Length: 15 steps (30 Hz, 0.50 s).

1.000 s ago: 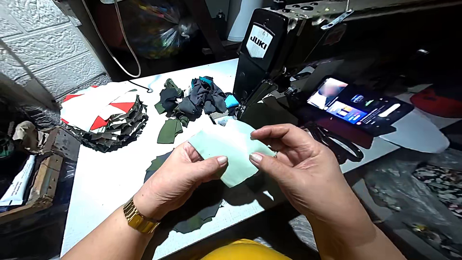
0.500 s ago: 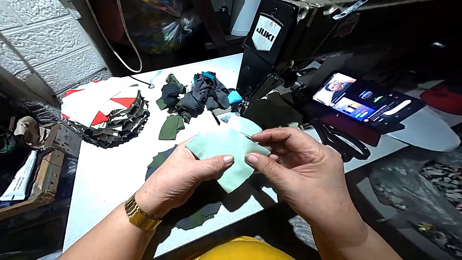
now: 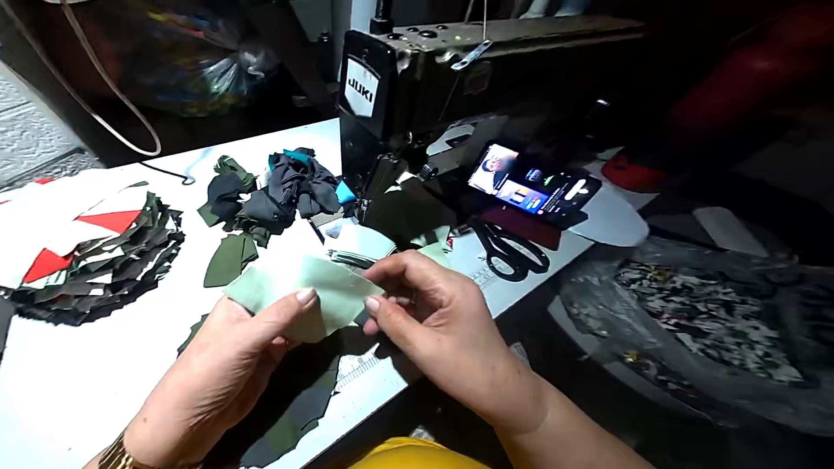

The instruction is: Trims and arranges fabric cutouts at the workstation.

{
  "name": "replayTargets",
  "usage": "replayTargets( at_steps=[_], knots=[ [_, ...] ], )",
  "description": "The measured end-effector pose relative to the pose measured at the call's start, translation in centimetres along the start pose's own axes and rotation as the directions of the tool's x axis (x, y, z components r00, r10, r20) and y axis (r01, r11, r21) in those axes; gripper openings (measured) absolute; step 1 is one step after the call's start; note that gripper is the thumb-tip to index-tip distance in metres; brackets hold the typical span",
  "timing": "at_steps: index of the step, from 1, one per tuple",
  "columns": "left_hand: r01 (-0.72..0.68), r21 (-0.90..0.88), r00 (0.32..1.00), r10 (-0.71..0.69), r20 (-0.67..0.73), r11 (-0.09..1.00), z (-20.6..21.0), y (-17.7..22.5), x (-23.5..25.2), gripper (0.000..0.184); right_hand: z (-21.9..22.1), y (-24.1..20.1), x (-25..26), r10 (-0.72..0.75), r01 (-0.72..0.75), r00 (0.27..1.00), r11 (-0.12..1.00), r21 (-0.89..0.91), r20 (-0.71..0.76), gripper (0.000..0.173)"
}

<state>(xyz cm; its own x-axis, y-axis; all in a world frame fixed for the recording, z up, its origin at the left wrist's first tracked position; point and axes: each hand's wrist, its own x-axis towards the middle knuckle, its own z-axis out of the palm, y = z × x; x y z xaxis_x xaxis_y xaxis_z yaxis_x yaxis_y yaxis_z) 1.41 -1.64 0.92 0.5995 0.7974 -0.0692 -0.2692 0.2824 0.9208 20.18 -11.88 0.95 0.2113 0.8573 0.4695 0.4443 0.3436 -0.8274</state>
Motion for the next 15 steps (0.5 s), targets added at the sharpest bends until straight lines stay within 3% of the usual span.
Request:
replayTargets(
  at_steps=[3, 7, 10, 15],
  knots=[
    [0.045, -0.066, 0.992, -0.052, -0.114, 0.997, 0.3, 0.6, -0.1, 0.013, -4.2, 1.0, 0.6, 0.020, -0.020, 1.000, 0.926, -0.378, -0.004, 0.019],
    [0.097, -0.153, 0.979, -0.122, -0.161, 0.983, 0.1, 1.3, 0.1, 0.013, -12.0, 4.3, 1.0, 0.150, -0.181, 0.983, 0.631, -0.754, -0.110, 0.020],
    [0.167, -0.245, 0.965, -0.209, -0.155, 0.955, 0.0, 1.8, 0.1, 0.011, -15.4, 7.2, 0.1, 0.224, -0.250, 0.961, 0.471, -0.846, -0.160, 0.024],
    [0.132, -0.151, 0.976, -0.155, -0.155, 0.980, -0.3, 1.8, 0.3, 0.016, -16.5, 9.0, -1.3, 0.198, -0.151, 0.978, 0.464, -0.873, -0.064, 0.026]
  ],
)
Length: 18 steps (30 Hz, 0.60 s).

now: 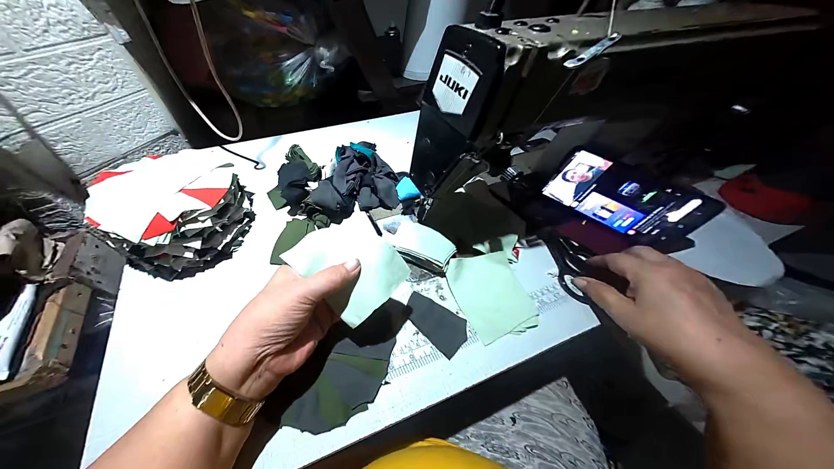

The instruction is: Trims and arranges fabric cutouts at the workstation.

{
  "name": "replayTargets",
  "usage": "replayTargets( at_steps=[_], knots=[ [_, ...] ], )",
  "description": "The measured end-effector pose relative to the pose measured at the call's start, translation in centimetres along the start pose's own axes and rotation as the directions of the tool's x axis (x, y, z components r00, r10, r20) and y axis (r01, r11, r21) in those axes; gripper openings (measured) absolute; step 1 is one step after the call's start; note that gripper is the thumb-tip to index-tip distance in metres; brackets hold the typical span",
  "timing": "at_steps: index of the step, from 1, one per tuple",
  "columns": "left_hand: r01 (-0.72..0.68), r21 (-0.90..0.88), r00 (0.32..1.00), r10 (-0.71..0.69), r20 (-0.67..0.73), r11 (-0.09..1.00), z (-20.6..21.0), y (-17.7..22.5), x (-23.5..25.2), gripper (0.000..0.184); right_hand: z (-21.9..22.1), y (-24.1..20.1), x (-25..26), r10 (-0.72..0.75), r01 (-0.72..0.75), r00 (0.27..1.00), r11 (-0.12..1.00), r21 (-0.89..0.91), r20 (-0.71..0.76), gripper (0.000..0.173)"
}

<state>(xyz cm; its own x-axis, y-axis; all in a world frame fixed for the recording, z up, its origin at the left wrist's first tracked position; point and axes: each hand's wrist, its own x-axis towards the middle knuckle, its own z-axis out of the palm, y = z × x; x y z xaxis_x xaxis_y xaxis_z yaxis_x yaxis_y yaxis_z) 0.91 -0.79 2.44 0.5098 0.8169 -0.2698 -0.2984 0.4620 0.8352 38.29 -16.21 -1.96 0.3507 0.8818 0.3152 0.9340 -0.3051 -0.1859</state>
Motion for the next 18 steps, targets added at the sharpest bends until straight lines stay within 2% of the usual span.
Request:
replayTargets(
  at_steps=[6, 10, 13, 18],
  knots=[
    [0.050, -0.027, 0.997, -0.051, -0.052, 0.998, -0.3, 0.5, 0.1, 0.017, -1.9, 0.4, -0.5, 0.034, -0.033, 0.983, 0.999, -0.014, 0.179, 0.020],
    [0.087, -0.128, 0.996, -0.091, -0.026, 0.988, -0.4, 0.6, 0.3, 0.014, -4.0, -1.0, -1.9, 0.125, -0.161, 0.935, 0.984, 0.082, 0.332, 0.017],
    [0.124, -0.194, 0.992, -0.129, -0.013, 0.973, -0.3, 0.7, 0.3, 0.015, -4.6, -1.4, -3.3, 0.176, -0.249, 0.897, 0.959, 0.133, 0.406, 0.021],
    [0.134, -0.120, 0.991, -0.131, 0.029, 0.984, -0.5, 0.5, 0.3, 0.016, -4.7, -0.9, -5.1, 0.247, -0.433, 0.841, 0.842, 0.322, 0.482, 0.021]
  ],
)
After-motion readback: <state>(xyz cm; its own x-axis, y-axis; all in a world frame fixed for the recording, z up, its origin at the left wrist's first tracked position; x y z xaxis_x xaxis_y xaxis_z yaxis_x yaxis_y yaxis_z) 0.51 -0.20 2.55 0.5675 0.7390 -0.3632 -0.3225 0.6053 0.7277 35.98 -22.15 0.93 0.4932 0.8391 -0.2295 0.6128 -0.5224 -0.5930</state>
